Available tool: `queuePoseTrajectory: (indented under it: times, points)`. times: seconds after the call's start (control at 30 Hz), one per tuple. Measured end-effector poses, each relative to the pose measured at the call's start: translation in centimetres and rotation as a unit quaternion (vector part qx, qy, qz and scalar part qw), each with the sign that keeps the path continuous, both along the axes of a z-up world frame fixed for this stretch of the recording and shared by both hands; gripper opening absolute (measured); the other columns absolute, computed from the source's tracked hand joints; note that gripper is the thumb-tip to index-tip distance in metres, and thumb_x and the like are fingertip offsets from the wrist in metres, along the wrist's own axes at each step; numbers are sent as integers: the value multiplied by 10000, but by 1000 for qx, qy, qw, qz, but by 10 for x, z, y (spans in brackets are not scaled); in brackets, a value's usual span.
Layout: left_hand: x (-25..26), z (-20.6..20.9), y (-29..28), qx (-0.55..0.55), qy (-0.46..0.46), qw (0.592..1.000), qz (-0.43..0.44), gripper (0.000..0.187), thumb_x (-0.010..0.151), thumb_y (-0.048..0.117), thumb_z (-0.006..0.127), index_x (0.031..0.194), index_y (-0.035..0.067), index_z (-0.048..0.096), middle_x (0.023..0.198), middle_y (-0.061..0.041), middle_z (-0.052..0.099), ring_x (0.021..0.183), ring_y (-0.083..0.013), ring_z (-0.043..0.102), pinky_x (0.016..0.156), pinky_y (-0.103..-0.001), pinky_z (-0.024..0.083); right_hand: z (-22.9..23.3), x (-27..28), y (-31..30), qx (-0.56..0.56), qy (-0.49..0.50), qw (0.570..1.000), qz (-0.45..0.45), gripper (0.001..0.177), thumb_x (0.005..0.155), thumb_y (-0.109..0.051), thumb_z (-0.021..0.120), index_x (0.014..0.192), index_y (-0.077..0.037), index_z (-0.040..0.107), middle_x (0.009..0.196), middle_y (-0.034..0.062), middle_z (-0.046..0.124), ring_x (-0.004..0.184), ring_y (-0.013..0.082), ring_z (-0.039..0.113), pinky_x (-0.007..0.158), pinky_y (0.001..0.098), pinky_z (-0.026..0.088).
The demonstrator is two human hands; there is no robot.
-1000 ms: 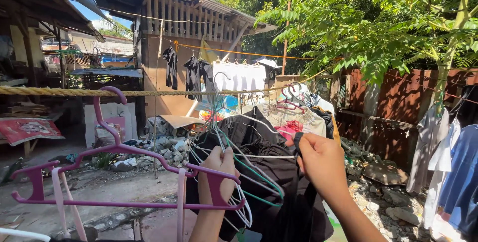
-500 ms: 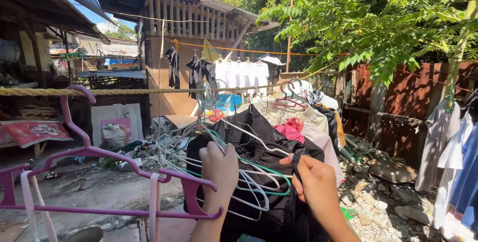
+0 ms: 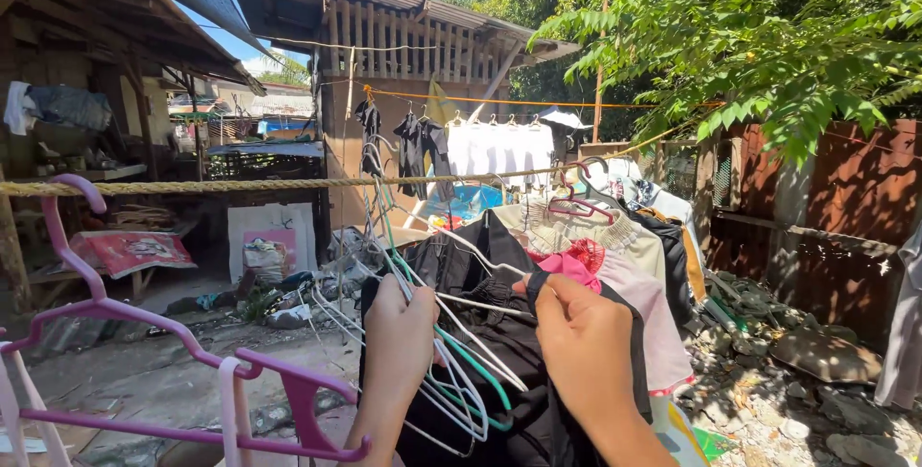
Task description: The recorder is hanging washed clothes on a clothesline using hangers in an outdoor area.
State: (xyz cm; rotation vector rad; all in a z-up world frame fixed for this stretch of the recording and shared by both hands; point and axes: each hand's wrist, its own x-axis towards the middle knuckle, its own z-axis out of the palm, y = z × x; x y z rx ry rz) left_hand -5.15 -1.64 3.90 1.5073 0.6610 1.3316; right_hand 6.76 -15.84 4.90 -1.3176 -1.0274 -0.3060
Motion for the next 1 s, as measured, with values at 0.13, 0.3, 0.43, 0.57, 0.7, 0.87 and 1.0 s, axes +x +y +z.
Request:
queuePoseTrajectory:
  times: [0.13,0.3,0.43,0.57,0.7,0.87,1.0]
  points:
    - [-7,3,17,28,58,998,3,175,872,145,551,838,-16,494,616,-104,573,368,-246,574,362,-403,475,26,-2,-2,-18,21,998,58,245,926,-107,589,923,-16,816,478,-42,442,444,22,360,403,267,247]
    - [-11,-4,35,66,95,993,10,174,856,138,567,856,-25,506,621,-129,616,377,-270,597,368,-414,480,67,-6,-13,-110,-72,991,22,252,906,-153,593,873,-21,806,461,60,470,437,73,396,415,333,291]
    - [-16,-4,39,65,126,990,26,165,846,119,553,879,-27,485,648,-151,653,401,-276,634,378,-410,504,93,-5,-11,-132,-152,979,20,249,872,-161,585,804,16,746,472,105,530,440,99,459,457,342,403]
    - [-20,-4,44,53,83,995,5,146,822,101,571,885,-4,492,691,-166,711,440,-249,638,380,-391,507,114,-13,-2,-227,-175,957,-38,233,840,-175,583,809,6,726,590,209,616,515,283,563,564,428,483]
    - [-22,1,47,-43,-77,988,-128,128,832,55,557,917,47,462,731,-193,697,375,-229,527,368,-371,431,105,-15,5,-264,-189,945,-52,248,832,-202,568,776,-7,712,726,221,692,689,392,665,686,455,519]
    - [-24,-3,52,-86,-209,938,-264,123,875,40,569,894,2,453,764,-176,653,368,-157,439,397,-358,460,56,7,9,-292,-145,945,-41,263,866,-220,572,838,14,690,710,216,684,646,365,654,674,444,515]
    - [-19,-11,50,-94,-225,915,-322,141,879,65,565,910,41,429,723,-158,625,325,-142,386,371,-353,440,23,26,18,-322,-47,945,-30,271,870,-245,579,918,-34,742,657,164,700,598,275,664,660,409,520]
